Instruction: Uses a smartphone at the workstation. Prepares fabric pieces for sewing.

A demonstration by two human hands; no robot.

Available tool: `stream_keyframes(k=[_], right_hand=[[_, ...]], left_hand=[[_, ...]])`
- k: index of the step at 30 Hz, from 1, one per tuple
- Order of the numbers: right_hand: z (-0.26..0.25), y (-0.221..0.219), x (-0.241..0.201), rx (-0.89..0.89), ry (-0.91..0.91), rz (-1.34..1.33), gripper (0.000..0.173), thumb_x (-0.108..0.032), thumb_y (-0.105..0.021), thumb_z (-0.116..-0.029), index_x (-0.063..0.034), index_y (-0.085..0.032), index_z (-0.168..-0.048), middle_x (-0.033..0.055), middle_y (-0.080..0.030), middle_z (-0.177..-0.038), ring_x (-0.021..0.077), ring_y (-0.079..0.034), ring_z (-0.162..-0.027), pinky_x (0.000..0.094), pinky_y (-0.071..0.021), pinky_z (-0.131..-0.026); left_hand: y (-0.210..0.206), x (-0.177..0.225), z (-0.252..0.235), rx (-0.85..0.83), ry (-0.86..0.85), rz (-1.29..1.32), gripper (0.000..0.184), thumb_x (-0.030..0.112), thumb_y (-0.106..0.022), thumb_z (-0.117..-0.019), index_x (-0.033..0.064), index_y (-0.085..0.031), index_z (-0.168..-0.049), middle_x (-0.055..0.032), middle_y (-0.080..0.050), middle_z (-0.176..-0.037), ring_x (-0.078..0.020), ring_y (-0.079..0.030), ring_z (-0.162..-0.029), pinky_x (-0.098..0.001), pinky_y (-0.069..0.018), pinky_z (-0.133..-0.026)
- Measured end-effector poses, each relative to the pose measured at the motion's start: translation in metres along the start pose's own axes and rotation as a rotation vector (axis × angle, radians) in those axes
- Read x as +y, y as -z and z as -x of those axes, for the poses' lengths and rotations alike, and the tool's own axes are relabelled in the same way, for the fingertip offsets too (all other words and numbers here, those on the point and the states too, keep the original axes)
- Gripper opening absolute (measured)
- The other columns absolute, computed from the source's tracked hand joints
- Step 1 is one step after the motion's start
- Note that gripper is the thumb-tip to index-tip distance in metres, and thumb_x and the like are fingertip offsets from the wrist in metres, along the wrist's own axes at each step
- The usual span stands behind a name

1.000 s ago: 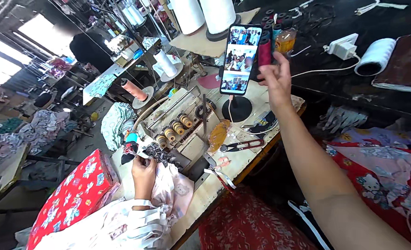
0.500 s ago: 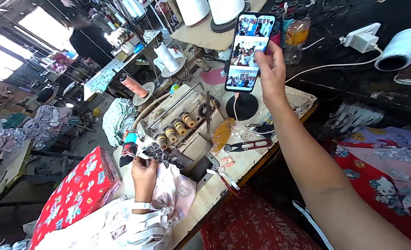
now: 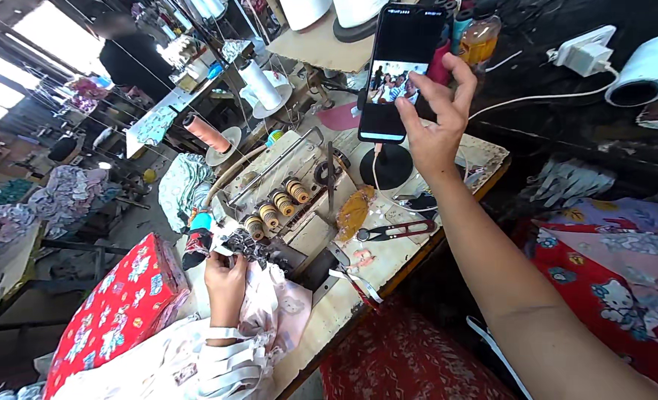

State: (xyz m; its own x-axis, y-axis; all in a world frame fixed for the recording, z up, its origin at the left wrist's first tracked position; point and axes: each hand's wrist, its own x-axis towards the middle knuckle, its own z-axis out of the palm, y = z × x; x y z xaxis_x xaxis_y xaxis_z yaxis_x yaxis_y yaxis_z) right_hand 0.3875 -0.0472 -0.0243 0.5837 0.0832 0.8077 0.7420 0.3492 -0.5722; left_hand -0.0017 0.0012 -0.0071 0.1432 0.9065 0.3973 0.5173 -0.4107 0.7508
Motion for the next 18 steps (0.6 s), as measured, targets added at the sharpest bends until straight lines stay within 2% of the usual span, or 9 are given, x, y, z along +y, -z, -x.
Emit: stream_keyframes(k=[3,6,10,12,15,18], right_hand=[[-0.003,-0.004,-0.001,-0.006,0.017,-0.026,0.015,-0.010,-0.073,-0.0932,-0.0032,-0.079,-0.104,0.0334,-0.049,-0.140,0.0260,-0.061,-0.111,0.0266,-0.0516,-0.095],[-0.007,-0.008,-0.001,-0.020,0.025,-0.022,0.012,-0.009,-0.073,-0.0933,-0.0046,-0.080,-0.102,0.0341,-0.048,-0.142,0.0237,-0.065,-0.106,0.0258,-0.0542,-0.091],[-0.011,-0.010,-0.005,-0.031,-0.016,0.038,0.015,-0.010,-0.071,-0.0930,-0.0044,-0.080,-0.104,0.0358,-0.040,-0.147,0.0202,-0.063,-0.097,0.0236,-0.0522,-0.084],[-0.012,-0.009,-0.007,-0.051,-0.036,0.073,0.018,-0.011,-0.072,-0.0918,-0.0031,-0.078,-0.107,0.0364,-0.037,-0.149,0.0203,-0.063,-0.099,0.0238,-0.0523,-0.084],[-0.014,-0.006,-0.011,-0.087,-0.074,0.113,0.038,-0.012,-0.076,-0.0881,-0.0006,-0.072,-0.124,0.0365,-0.033,-0.152,0.0259,-0.062,-0.105,0.0265,-0.0526,-0.088],[-0.015,-0.005,-0.012,-0.118,-0.097,0.122,0.053,-0.018,-0.080,-0.0854,0.0000,-0.066,-0.133,0.0360,-0.031,-0.155,0.0304,-0.059,-0.112,0.0294,-0.0523,-0.091]], left_hand=[[0.000,0.000,0.000,-0.002,0.006,0.014,0.044,-0.001,-0.064,-0.0859,-0.0136,-0.050,-0.125,-0.0062,-0.066,-0.106,0.0087,-0.061,-0.095,-0.0094,-0.0500,-0.084],[0.000,0.001,0.000,-0.001,0.002,0.014,0.043,-0.001,-0.064,-0.0855,-0.0131,-0.050,-0.125,-0.0055,-0.066,-0.105,0.0091,-0.061,-0.094,-0.0091,-0.0499,-0.084],[0.000,0.002,0.000,-0.007,0.006,-0.001,0.046,-0.001,-0.064,-0.0864,-0.0146,-0.049,-0.127,-0.0082,-0.066,-0.108,0.0083,-0.061,-0.095,-0.0103,-0.0497,-0.085],[0.000,0.002,0.001,-0.007,0.010,-0.002,0.046,-0.001,-0.063,-0.0865,-0.0147,-0.048,-0.128,-0.0081,-0.066,-0.108,0.0089,-0.061,-0.094,-0.0095,-0.0493,-0.084],[0.000,0.002,0.001,-0.012,0.017,0.004,0.047,-0.001,-0.062,-0.0868,-0.0155,-0.047,-0.129,-0.0087,-0.065,-0.109,0.0089,-0.060,-0.095,-0.0092,-0.0480,-0.084],[0.000,0.002,0.001,-0.004,0.008,-0.002,0.044,-0.001,-0.062,-0.0854,-0.0137,-0.050,-0.126,-0.0055,-0.065,-0.105,0.0101,-0.060,-0.092,-0.0087,-0.0490,-0.082]])
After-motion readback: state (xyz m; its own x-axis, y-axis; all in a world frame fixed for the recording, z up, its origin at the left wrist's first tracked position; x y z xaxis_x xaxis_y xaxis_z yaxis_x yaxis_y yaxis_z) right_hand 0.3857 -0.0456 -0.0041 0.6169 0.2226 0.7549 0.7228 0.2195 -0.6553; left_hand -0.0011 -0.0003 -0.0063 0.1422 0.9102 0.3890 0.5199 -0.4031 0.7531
